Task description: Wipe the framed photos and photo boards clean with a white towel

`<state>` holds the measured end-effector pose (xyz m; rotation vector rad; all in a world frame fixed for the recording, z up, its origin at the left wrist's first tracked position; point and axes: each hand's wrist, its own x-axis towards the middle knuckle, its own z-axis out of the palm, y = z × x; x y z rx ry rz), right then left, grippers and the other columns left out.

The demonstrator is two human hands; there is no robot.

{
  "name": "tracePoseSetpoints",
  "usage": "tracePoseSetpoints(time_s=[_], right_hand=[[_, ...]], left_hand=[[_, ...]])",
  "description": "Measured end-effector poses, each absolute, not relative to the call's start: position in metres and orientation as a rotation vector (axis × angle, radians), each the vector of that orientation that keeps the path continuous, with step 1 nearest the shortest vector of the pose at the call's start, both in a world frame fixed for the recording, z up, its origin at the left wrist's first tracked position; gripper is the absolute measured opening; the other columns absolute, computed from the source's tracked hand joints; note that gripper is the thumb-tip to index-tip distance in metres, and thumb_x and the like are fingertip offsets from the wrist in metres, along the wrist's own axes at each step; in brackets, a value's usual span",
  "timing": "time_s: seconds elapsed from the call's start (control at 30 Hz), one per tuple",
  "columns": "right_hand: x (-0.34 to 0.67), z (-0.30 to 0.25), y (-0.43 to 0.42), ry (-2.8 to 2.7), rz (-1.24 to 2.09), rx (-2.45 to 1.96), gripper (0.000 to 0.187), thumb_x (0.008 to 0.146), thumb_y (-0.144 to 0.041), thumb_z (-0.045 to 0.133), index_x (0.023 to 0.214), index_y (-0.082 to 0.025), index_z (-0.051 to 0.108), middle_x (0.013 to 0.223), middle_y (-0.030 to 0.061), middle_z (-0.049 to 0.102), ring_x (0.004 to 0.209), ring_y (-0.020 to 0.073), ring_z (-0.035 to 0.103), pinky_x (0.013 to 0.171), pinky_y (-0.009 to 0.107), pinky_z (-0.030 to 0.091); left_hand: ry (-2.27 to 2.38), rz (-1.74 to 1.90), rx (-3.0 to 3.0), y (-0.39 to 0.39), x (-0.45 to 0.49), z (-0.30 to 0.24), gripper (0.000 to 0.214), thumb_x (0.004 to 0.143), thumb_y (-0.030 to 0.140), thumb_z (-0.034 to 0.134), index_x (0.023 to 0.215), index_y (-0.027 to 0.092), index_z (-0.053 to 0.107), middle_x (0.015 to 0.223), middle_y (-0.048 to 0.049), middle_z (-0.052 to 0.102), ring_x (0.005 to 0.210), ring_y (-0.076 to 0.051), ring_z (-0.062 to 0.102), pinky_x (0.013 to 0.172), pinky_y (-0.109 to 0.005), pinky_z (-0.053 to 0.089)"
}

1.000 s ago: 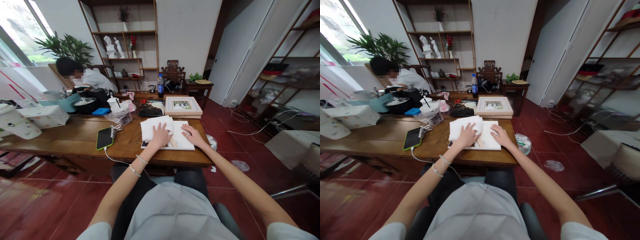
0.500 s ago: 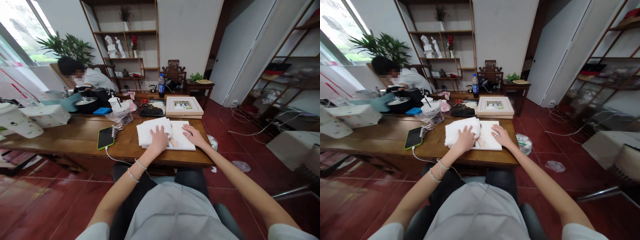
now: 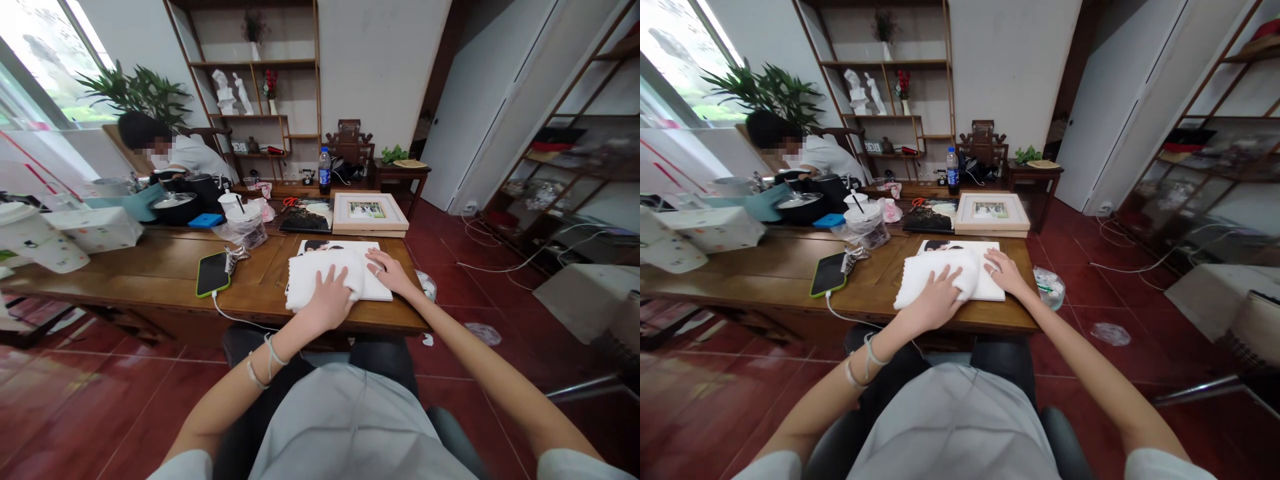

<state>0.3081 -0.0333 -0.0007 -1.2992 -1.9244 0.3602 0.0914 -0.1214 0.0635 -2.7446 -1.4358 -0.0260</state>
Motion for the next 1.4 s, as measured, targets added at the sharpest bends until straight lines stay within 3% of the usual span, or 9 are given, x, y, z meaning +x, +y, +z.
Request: tracePoseSetpoints(time_s=[0.27, 0.43, 0.77, 1.0, 1.4], right_hand=[[0.309, -0.003, -0.033, -1.928, 0.344, -1.300, 0.032, 0.083, -0.025, 0.057, 0.113, -0.018, 0.067, 0.132, 0.0115, 0.057, 0.128, 0.0233, 0.047, 0.111, 0.042, 0.033], [0.309, -0.004, -0.032, -1.925, 0.337, -1.278, 0.031, 0.083, -0.024, 0.058, 0.112, -0.022, 0.068, 0.131, 0.0082, 0.058, 0.127, 0.0226, 0.049, 0.110, 0.044, 0.034], [0.309, -0.002, -0.032, -1.913, 0.366, -1.291, 0.031, 0.081, -0.024, 0.060, 0.111, -0.023, 0.068, 0.131, 0.0084, 0.058, 0.128, 0.0239, 0.048, 0.111, 0.045, 0.033], [0.308, 0.001, -0.033, -1.924, 0.362, -1.307, 0.032, 0.082, -0.023, 0.058, 0.112, -0.021, 0.068, 0.131, 0.0096, 0.058, 0.129, 0.0236, 0.047, 0.111, 0.045, 0.033], [0.309, -0.001, -0.032, -1.925, 0.350, -1.290, 0.032, 0.082, -0.023, 0.058, 0.113, -0.023, 0.067, 0.131, 0.0082, 0.058, 0.128, 0.0229, 0.048, 0.110, 0.044, 0.034]], left_hand=[[-1.519, -0.138, -2.675, -0.051, 0.089, 0.050, 0.041, 0.095, 0.038, 0.037, 0.118, 0.015, 0.063, 0.152, -0.0112, 0.029, 0.139, -0.038, 0.021, 0.107, -0.061, 0.023], [-1.606, -0.166, -2.624, -0.037, 0.087, 0.045, 0.042, 0.095, 0.041, 0.036, 0.123, 0.019, 0.060, 0.152, -0.0097, 0.030, 0.140, -0.036, 0.020, 0.108, -0.061, 0.021], [-1.655, 0.020, -2.549, -0.087, 0.090, 0.061, 0.034, 0.093, 0.030, 0.040, 0.111, 0.018, 0.067, 0.150, -0.0112, 0.033, 0.136, -0.039, 0.028, 0.101, -0.062, 0.031], [-1.401, 0.108, -2.755, -0.137, 0.085, 0.087, 0.034, 0.093, 0.027, 0.042, 0.113, 0.014, 0.066, 0.144, -0.0136, 0.042, 0.129, -0.036, 0.041, 0.101, -0.050, 0.039], [-1.542, -0.102, -2.771, -0.068, 0.079, 0.057, 0.041, 0.096, 0.038, 0.036, 0.125, 0.018, 0.057, 0.153, -0.0105, 0.027, 0.141, -0.035, 0.020, 0.108, -0.059, 0.023]])
